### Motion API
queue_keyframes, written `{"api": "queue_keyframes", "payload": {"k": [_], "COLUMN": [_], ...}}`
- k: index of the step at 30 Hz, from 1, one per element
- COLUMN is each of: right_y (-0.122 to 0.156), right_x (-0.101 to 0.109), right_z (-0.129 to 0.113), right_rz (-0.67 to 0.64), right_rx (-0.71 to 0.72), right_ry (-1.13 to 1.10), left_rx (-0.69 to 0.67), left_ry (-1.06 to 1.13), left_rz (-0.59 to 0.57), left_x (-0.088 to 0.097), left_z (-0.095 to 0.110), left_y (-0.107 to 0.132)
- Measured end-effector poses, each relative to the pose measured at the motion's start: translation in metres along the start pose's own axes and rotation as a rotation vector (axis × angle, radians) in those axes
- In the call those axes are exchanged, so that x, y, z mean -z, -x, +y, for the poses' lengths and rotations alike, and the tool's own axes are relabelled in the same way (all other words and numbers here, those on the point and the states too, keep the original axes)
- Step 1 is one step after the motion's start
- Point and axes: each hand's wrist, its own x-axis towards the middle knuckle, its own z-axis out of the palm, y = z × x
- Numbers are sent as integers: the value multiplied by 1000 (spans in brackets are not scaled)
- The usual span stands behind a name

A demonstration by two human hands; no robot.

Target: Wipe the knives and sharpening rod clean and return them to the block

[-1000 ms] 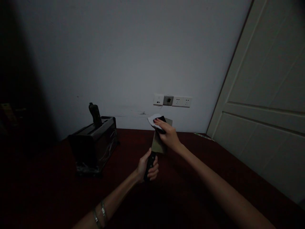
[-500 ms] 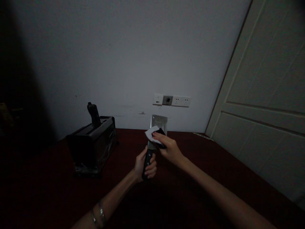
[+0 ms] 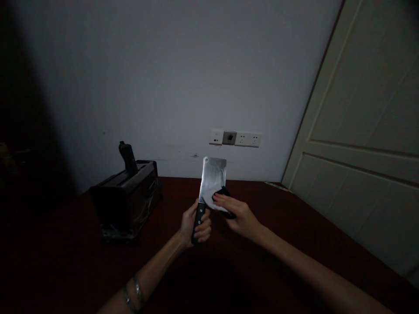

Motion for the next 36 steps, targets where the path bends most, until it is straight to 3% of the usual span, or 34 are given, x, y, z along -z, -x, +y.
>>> {"api": "queue_keyframes", "payload": {"k": [8,14,17,23,29,36], "right_y": [-45,-19,-12,-22,-7,-15], "right_x": [33,19,15,22,41,33], "right_z": [40,8,-3,-4,5,-3], "right_rz": [104,-107,-137,-231,-277,-346], "right_rx": [-47,32,48,120,170,167], "right_ry": [112,36,-1,48,118,55], "left_rx": [47,8,13,62,73,55], "left_ry": [47,53,54,22,29,46], "left_rz": [-27,-14,-23,-43,-45,-35], "left_x": [-5,-5,-3,-2,-8,-8], "left_z": [-3,1,0,-4,-6,-9], "left_y": [0,0,-1,-1,-1,-2]}}
